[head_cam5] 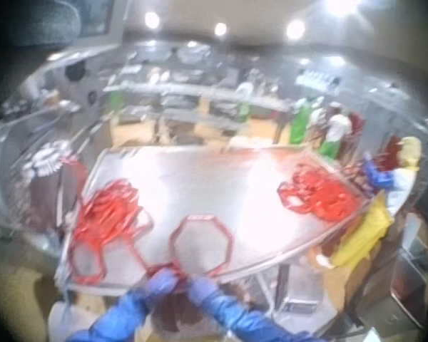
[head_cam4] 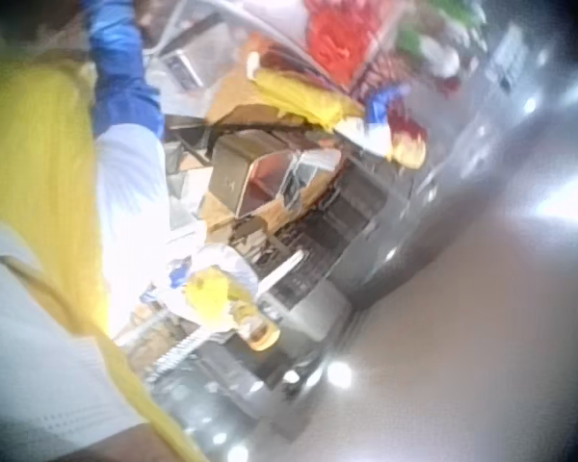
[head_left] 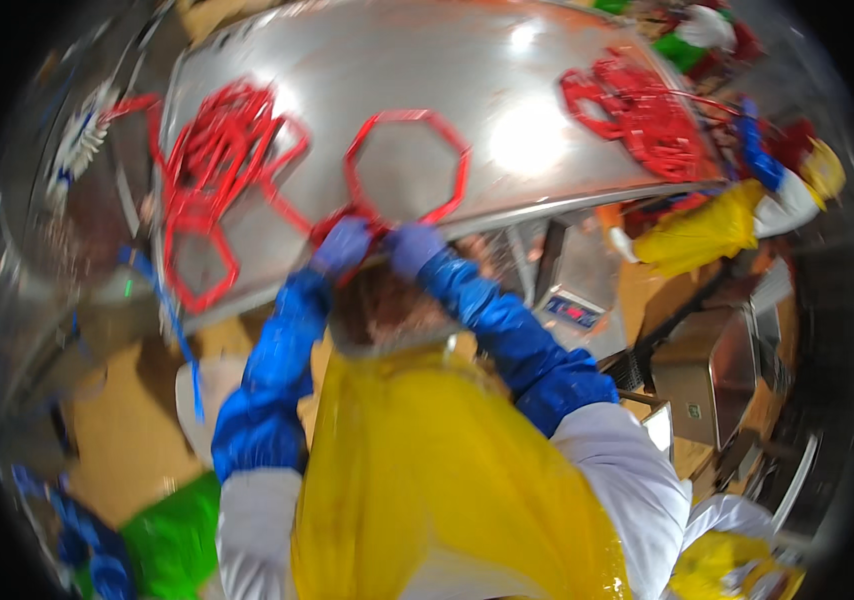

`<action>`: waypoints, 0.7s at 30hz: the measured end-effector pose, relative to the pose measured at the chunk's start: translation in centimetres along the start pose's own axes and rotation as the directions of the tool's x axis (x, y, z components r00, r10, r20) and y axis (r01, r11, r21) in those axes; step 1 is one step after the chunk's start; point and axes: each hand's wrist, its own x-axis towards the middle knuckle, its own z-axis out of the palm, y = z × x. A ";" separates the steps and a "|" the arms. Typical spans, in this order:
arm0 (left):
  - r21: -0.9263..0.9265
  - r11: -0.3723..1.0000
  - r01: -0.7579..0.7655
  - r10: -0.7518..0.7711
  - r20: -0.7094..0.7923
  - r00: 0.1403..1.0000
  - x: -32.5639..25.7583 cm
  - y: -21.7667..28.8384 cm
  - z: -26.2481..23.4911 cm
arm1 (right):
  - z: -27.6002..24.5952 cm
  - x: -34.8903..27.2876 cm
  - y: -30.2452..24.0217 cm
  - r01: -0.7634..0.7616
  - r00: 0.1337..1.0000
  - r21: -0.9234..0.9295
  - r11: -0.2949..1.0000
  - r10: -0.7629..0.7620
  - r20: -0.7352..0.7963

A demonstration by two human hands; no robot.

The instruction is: The person repeatedly picks up red plastic frames from a pile on a stainless steel table, manipulates them with gloved hands, and places them into a metal tray. The task is performed in a food processing facility with other workers visible in the background.

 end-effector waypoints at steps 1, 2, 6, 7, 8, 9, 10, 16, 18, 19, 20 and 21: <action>-0.030 0.994 0.103 -0.094 0.230 0.969 1.7 2.0 -3.3 | 0.3 0.0 0.2 0.013 0.984 0.060 0.998 -0.002 -0.177; -0.528 0.666 0.528 -0.450 0.280 0.848 0.5 1.3 -2.0 | 0.6 -0.6 -0.9 0.104 0.919 0.323 0.941 0.033 -0.393; -0.844 -0.051 0.534 -0.563 0.466 0.682 -2.0 1.5 0.4 | 6.2 0.3 0.1 -0.254 0.922 0.965 -0.064 0.285 0.261; -0.768 0.121 0.628 -0.598 0.449 0.664 -1.8 1.6 -0.1 | 6.4 0.7 0.6 -0.296 0.916 0.953 -0.070 0.261 0.304; -0.656 0.284 0.699 -0.633 0.420 0.651 -1.8 1.8 -0.8 | 6.2 1.0 0.1 -0.181 0.924 0.958 0.222 0.371 0.089; -0.508 0.424 0.749 -0.662 0.390 0.640 -2.0 2.1 -1.1 | 5.4 0.7 -0.7 -0.088 0.901 0.861 0.500 0.409 -0.146; -0.620 0.345 0.705 -0.693 0.338 0.637 -2.0 2.6 -1.3 | 4.5 0.4 -1.5 -0.022 0.848 0.674 0.738 0.371 -0.378; -0.986 -0.018 0.164 -0.682 0.132 0.719 -1.6 6.0 -1.5 | -2.5 -0.6 -2.9 -0.262 0.932 0.945 0.198 0.305 0.195; -0.985 0.052 0.165 -0.601 0.101 0.793 -2.6 7.6 -3.0 | -0.2 -0.6 -0.4 -0.362 0.900 0.930 -0.062 0.237 0.366; -0.974 0.120 0.191 -0.585 0.086 0.807 -3.4 7.4 -2.9 | 0.3 -0.9 -0.5 -0.394 0.884 0.903 -0.170 0.199 0.423; -0.950 0.173 0.259 -0.643 0.090 0.760 -3.5 6.8 -2.3 | 0.9 -0.6 -0.5 -0.432 0.864 0.861 -0.268 0.150 0.481; -0.917 0.220 0.332 -0.706 0.086 0.703 -2.8 5.8 -1.6 | 1.7 0.7 0.2 -0.467 0.856 0.872 -0.144 0.171 0.487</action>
